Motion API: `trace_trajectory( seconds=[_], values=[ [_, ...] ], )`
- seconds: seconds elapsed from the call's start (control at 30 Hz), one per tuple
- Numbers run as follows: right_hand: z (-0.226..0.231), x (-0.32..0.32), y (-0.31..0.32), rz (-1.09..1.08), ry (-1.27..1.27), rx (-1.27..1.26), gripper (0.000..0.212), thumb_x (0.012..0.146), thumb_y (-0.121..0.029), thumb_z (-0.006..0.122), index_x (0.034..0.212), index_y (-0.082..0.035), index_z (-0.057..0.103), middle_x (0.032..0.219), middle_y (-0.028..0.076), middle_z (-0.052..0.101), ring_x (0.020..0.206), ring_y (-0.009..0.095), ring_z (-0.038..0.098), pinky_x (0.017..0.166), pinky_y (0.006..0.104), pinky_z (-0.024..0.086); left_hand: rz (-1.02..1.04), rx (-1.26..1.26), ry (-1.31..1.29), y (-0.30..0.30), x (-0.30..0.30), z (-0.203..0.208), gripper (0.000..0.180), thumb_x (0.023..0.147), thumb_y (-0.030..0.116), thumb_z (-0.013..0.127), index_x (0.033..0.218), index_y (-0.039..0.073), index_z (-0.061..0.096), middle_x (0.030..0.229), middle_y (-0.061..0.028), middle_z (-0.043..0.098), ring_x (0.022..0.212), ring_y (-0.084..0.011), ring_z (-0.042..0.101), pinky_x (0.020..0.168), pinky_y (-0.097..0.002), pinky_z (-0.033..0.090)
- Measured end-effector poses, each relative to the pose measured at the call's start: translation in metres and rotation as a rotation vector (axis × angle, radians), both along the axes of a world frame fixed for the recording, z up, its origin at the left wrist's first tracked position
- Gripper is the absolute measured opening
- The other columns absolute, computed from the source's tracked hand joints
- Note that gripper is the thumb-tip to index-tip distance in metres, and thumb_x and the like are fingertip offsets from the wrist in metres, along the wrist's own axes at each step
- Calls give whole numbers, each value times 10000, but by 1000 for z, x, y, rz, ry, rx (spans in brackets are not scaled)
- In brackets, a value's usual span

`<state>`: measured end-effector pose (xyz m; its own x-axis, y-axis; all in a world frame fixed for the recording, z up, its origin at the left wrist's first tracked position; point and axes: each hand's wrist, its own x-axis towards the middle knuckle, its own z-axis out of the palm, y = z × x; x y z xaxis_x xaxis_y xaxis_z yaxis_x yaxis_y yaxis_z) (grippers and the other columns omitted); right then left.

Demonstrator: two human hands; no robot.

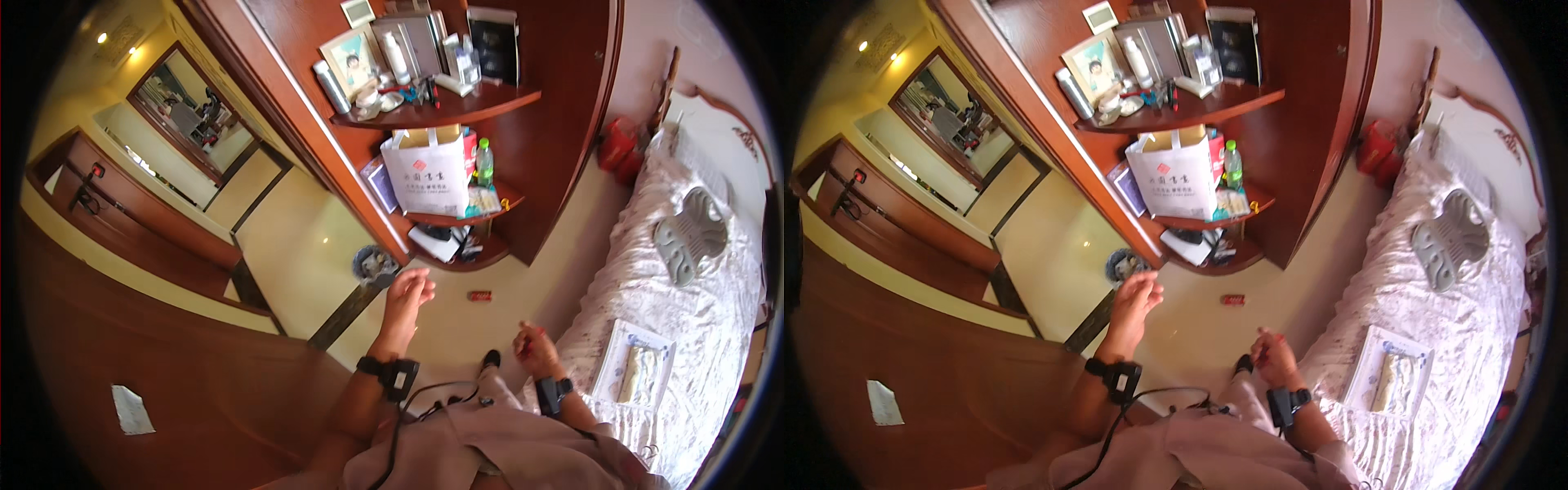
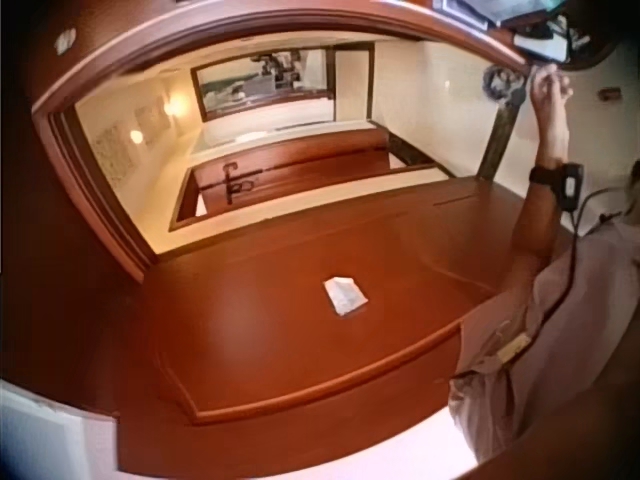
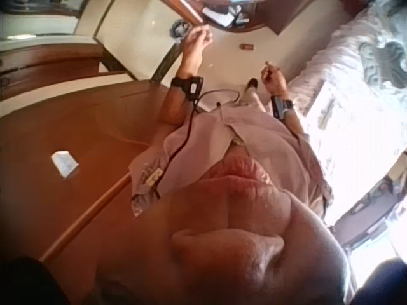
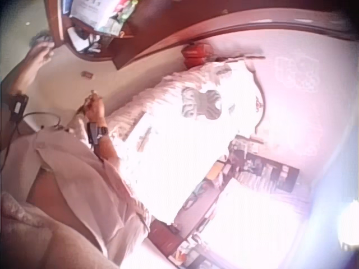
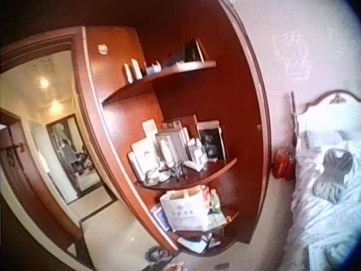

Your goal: The person wipes a pair of glasses with a cloth, cleans a racket, and handles various items on a desk including a makeup compact and small packets.

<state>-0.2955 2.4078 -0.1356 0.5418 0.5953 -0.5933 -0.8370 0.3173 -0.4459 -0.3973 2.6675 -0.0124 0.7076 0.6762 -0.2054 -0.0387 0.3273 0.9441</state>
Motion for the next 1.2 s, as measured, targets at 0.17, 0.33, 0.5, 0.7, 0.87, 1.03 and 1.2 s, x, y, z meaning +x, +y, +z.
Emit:
trace_trajectory(
  seconds=[0.17, 0.33, 0.5, 0.7, 0.87, 1.03, 1.2],
  values=[
    [21, 68, 7, -162, 66, -24, 106, 876, -150, 553, 959, -86, 535, 560, -16, 428, 471, 95, 420, 389, 197, 338, -156, 22, 53, 19, 58, -16, 180, 906, 142, 539, 1047, 34, 566, 644, 33, 446, 575, -56, 438, 697, -263, 475],
    [3, 114, -3, -281, 238, -66, 82, 886, -178, 564, 928, -112, 537, 591, -49, 383, 487, 73, 383, 397, 180, 322, -248, -74, 242, 26, 105, -38, 161, 903, 112, 537, 1039, 34, 573, 623, 53, 439, 567, -54, 452, 707, -262, 476],
    [-10, 107, 6, -389, 320, -122, 100, 878, -181, 582, 923, -103, 538, 593, -44, 389, 493, 70, 383, 403, 181, 321, -274, -191, 321, 47, 122, -77, 169, 891, 129, 559, 1043, 55, 565, 607, 46, 436, 582, -81, 474, 712, -279, 470],
    [-13, 76, 25, -481, 313, -129, 93, 881, -177, 566, 916, -96, 534, 597, -49, 382, 505, 65, 400, 405, 177, 331, -308, -153, 400, 73, 144, -83, 137, 891, 119, 557, 1014, 65, 582, 605, 52, 422, 552, -53, 431, 701, -253, 467],
    [-35, 55, 21, -571, 357, -52, 100, 887, -190, 560, 913, -96, 537, 609, -50, 390, 514, 65, 404, 418, 172, 340, -371, -107, 424, 78, 162, -86, 143, 893, 121, 555, 1015, 51, 580, 609, 34, 454, 575, -78, 465, 715, -260, 458],
    [-50, 49, 4, -677, 401, -13, 115, 904, -199, 544, 943, -91, 560, 649, -34, 459, 534, 72, 420, 429, 175, 349, -429, -90, 475, 66, 172, -96, 136, 895, 107, 552, 1009, 41, 585, 597, 33, 450, 571, -72, 461, 705, -257, 461],
    [-71, 35, -31, -826, 458, 16, 124, 908, -184, 534, 971, -81, 560, 659, -11, 481, 539, 83, 430, 435, 184, 360, -522, -49, 569, 37, 186, -109, 168, 892, 117, 562, 1043, 44, 575, 606, 43, 410, 570, -55, 423, 725, -254, 464]
  ],
)
